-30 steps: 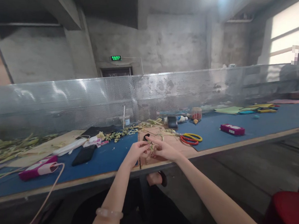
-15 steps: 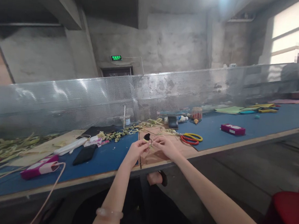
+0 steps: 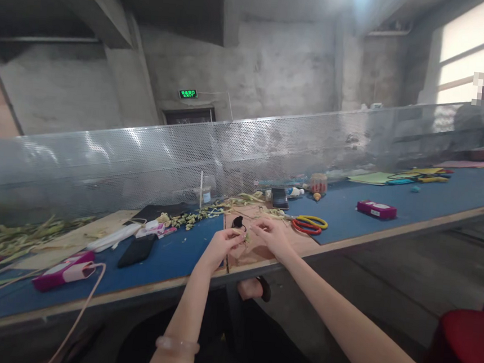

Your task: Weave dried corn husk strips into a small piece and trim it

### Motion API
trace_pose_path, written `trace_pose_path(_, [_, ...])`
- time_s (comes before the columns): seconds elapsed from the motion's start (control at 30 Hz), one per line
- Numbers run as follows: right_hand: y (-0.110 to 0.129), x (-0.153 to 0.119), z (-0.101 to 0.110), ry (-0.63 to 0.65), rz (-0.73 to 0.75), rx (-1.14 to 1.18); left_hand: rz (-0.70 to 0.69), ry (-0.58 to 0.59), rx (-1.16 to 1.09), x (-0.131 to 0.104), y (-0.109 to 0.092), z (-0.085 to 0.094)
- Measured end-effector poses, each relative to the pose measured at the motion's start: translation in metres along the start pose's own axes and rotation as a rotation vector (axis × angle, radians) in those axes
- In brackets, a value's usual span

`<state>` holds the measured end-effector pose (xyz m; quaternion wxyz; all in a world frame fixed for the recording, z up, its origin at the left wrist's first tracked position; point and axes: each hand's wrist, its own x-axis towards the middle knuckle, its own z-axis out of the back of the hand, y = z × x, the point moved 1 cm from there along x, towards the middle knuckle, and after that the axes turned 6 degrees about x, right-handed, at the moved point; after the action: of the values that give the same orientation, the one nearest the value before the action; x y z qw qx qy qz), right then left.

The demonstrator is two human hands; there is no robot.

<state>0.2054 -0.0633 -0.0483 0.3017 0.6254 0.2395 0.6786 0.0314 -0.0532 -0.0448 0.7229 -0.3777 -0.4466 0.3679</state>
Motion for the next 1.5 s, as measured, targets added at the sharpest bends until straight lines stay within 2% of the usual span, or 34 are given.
trace_pose_path(0.17, [0.001,0.0,-0.001,0.019,-0.066,0.036,-0.001,-0.067,-0.008,0.003,0.007,0.002])
trace_pose_path(0.27, [0.0,0.001,-0.004,0.144,-0.127,0.16,-0.03,-0.121,-0.029,0.002,0.007,0.004])
trace_pose_path(0.4, [0.005,0.0,-0.008,0.33,-0.198,0.193,-0.052,-0.103,-0.052,0.0,0.002,0.003])
trace_pose_path(0.53, [0.01,-0.003,-0.008,0.391,-0.234,0.18,-0.026,-0.093,-0.101,0.0,0.001,0.001])
trace_pose_path(0.8, [0.007,-0.002,-0.008,0.322,-0.26,0.291,-0.025,-0.12,-0.136,0.004,0.007,0.0])
trace_pose_path(1.1, [0.0,-0.003,-0.011,0.341,-0.258,0.293,0.007,-0.083,-0.048,0.006,0.009,-0.001])
trace_pose_path(1.37, [0.003,-0.005,-0.011,0.306,-0.262,0.32,-0.027,0.01,-0.047,0.006,0.01,-0.002])
trace_pose_path(1.5, [-0.003,-0.004,-0.009,0.244,-0.283,0.333,-0.026,0.033,-0.066,0.005,0.007,-0.003])
